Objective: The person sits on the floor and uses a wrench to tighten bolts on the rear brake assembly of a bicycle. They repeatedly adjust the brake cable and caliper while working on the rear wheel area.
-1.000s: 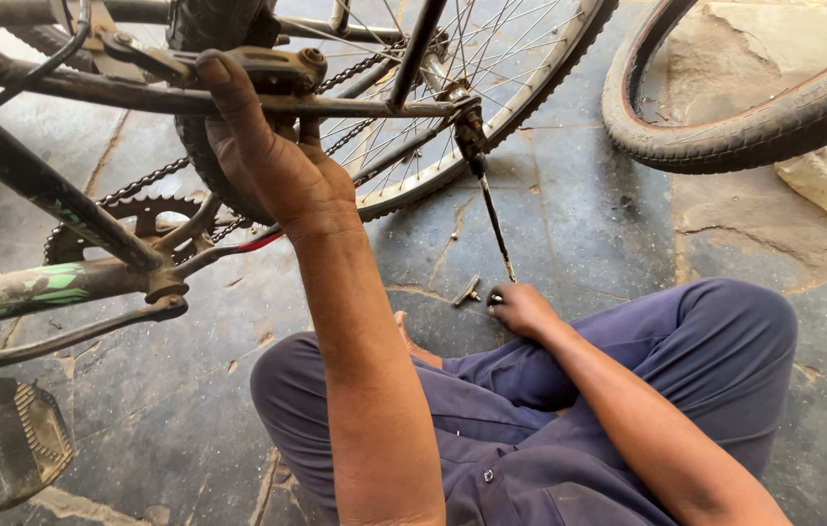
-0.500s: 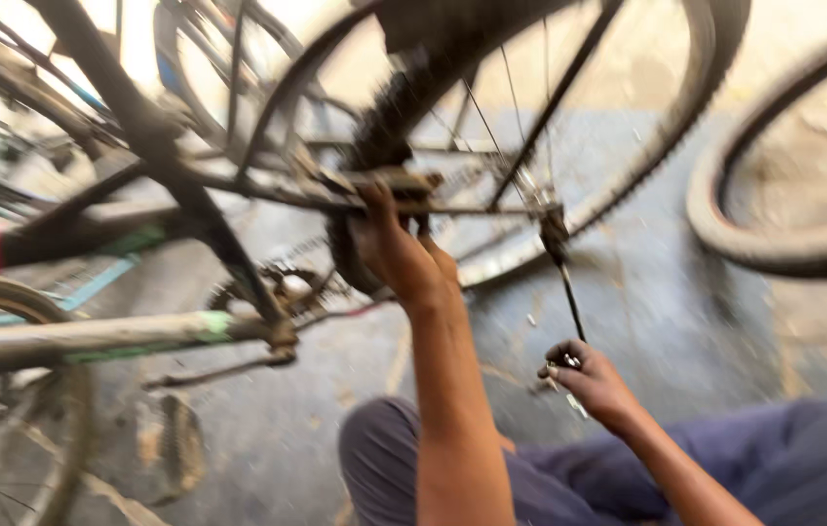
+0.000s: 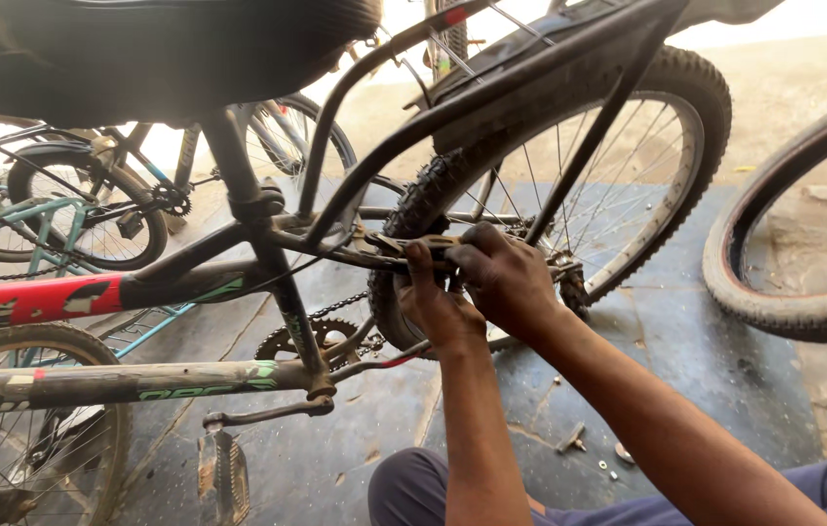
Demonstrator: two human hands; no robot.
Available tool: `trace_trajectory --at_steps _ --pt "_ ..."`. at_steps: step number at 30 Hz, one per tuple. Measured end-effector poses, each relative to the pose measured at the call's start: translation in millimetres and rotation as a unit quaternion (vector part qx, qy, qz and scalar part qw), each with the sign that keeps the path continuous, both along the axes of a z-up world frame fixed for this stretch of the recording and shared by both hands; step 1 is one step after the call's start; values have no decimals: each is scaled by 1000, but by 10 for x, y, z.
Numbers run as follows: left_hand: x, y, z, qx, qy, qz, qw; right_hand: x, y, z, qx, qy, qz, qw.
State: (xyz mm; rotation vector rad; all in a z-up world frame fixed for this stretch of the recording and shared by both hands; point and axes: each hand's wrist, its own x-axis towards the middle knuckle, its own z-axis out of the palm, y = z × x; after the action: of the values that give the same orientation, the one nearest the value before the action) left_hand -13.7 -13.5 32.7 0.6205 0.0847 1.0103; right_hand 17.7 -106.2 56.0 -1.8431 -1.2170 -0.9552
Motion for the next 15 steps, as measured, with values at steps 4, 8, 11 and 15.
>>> trace_trajectory --at_steps 4,8,11,15 --pt "-23 12 -1 10 -1 0 1000 60 23 -27 -55 -57 2 997" --pt "-21 0 26 -11 -17 -9 1000 93 50 -57 -76 -94 -5 993" --pt "-30 2 32 -7 -21 -7 1000 122 54 -74 -82 -110 -8 991" --pt "-42 -4 29 -8 -15 -7 1000 153 73 -92 -91 -129 -22 987"
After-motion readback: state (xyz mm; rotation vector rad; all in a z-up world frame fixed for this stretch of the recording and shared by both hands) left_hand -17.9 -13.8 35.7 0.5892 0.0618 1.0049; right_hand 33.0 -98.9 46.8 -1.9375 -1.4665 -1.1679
